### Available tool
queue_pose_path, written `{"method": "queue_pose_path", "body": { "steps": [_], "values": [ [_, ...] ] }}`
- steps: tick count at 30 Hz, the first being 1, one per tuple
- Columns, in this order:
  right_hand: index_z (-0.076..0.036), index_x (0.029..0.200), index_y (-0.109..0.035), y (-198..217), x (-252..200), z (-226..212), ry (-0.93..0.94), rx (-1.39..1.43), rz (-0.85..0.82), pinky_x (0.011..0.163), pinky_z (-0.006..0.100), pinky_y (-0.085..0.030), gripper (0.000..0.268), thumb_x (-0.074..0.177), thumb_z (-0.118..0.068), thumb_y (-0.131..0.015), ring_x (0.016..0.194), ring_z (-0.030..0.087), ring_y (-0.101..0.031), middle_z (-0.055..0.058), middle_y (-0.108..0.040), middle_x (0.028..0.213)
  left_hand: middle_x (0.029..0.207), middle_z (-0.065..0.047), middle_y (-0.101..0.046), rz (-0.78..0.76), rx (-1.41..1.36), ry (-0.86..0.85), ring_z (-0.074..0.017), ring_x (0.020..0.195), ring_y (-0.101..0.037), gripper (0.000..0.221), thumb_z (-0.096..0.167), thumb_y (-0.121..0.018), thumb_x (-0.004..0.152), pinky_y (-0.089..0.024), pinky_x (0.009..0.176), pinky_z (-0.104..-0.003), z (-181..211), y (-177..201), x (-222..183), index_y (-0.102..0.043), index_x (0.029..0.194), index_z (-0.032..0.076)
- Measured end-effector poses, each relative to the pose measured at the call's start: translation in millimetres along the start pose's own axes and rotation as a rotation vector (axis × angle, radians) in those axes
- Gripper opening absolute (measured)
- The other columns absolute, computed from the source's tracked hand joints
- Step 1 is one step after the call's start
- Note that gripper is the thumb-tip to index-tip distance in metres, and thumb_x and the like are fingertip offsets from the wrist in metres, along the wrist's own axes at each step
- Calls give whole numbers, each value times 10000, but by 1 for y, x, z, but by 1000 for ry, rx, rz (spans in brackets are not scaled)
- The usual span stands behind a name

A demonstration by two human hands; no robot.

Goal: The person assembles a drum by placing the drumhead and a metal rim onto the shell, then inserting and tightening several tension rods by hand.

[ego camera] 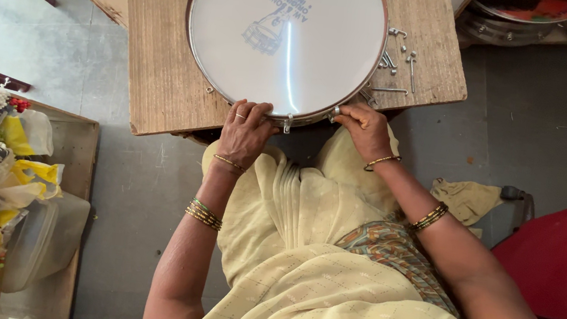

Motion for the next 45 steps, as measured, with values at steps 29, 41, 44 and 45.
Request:
{"method": "queue_pose_path", "body": {
  "steps": [29, 41, 44, 45],
  "values": [
    [-13, 1078, -723, -30, -1, 87, -371, 762, -60, 845, 231, -552, 135, 960, -79, -735, 888, 80, -659, 5, -728, 965, 1311, -37, -609, 33, -34, 32, -245, 1254, -538, 180, 283, -734, 920, -377, 1190, -498, 4, -7, 1, -710, 937, 105],
    [-47, 1025, -718, -35, -1, 82, -481, 895, 10, 806, 217, -538, 134, 935, -128, -776, 840, 67, -635, -13, -709, 911, 1318, -36, -595, 32, -54, 57, -241, 1258, -513, 201, 274, -750, 926, -380, 1201, -505, 2, -13, -1, -712, 984, 85],
    [-49, 1025, -716, -35, -1, 82, -476, 893, -5, 816, 221, -547, 151, 918, -133, -781, 844, 71, -642, -13, -713, 919, 1311, -39, -603, 28, -46, 39, -251, 1261, -523, 177, 273, -755, 896, -374, 1190, -517, 4, -10, 0, -709, 943, 108],
    [-47, 1018, -710, -36, 0, 82, -462, 909, -2, 809, 225, -548, 159, 919, -145, -786, 835, 74, -639, -15, -708, 913, 1308, -39, -604, 27, -55, 40, -248, 1261, -526, 175, 272, -754, 900, -370, 1194, -522, 4, -8, 1, -714, 957, 111]
  ]
}}
Point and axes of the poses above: each hand's wrist, its own x-axis towards the middle knuckle, its own y-axis out of the back of the hand, z = x × y, the point moved 5 cm from there along x, towards the middle knuckle
